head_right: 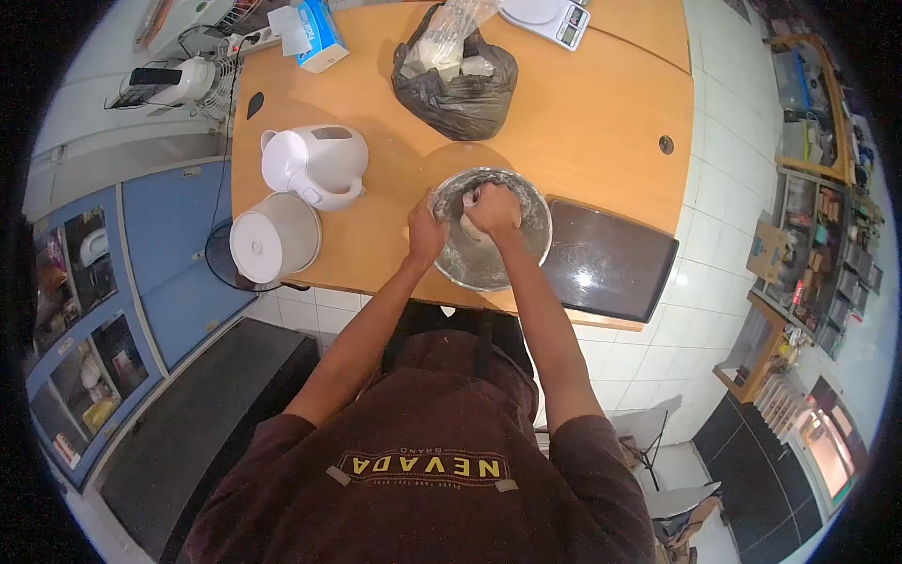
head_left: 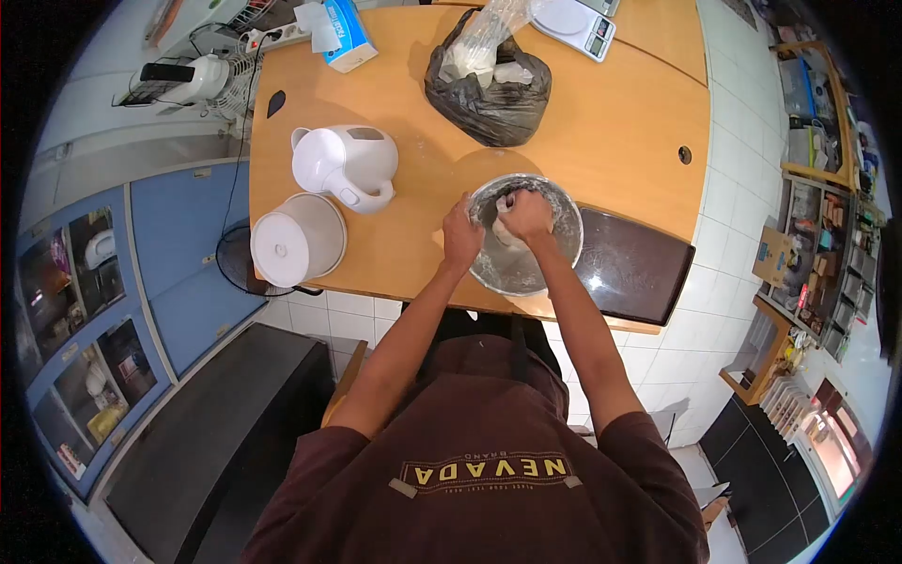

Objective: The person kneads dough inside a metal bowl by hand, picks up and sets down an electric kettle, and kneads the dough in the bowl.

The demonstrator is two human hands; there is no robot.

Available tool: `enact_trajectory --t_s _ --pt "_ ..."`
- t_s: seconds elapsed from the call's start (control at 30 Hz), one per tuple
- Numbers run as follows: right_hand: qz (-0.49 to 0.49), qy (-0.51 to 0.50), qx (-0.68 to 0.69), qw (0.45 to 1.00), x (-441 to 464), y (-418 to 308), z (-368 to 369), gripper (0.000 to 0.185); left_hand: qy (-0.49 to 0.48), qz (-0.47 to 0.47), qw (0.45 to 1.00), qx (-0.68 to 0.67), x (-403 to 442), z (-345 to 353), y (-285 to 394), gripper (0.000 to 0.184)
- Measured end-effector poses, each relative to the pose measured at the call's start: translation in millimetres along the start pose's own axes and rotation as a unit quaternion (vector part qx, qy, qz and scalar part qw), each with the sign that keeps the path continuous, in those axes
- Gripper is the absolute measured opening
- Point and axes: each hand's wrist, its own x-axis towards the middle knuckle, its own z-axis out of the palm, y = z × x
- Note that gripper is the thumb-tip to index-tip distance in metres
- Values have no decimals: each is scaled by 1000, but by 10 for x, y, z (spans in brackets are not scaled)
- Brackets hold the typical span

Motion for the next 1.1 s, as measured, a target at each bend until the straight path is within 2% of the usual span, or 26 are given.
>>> enact_trajectory --t_s 0.03,0.13,0.17,0.37,0.47,0.57,0.63,0.77,0.87,0.9,1.0,1.03,1.1 --pt "3 -3 -12 1000 26 -63 -10 35 4 10 1000 -3 -11 5 -5 62" --pt "-5 -12 -38 999 32 -146 -14 37 46 6 998 37 -54 13 73 47" --pt "-12 -15 -47 999 34 -148 -7 37 51 4 998 37 -57 8 98 48" --pt "-159 180 -25 970 8 93 599 28 54 18 997 47 -37 39 89 56" --pt "-152 175 -51 971 -68 57 647 20 52 21 996 73 -46 9 159 60" --pt "-155 215 -50 963 -89 43 719 21 43 13 997 60 -24 52 74 64" --pt "-132 209 -45 968 -138 12 673 22 60 34 996 60 -60 57 52 65" --pt "-120 191 -32 974 -58 35 625 26 43 14 994 100 -88 -23 150 64" --pt "-148 162 20 975 -13 120 568 27 22 -1 997 74 -14 -44 173 60" --pt "-167 164 92 968 -70 167 500 29 20 3 998 60 -14 -38 162 60" --pt "-157 57 99 981 -151 261 290 29 18 8 997 79 -50 -18 156 60" --pt "-193 24 65 979 -200 310 207 30 20 11 995 96 -42 -15 174 60" --pt "-230 59 75 969 -366 377 149 30 17 -5 996 92 -29 -8 200 60"
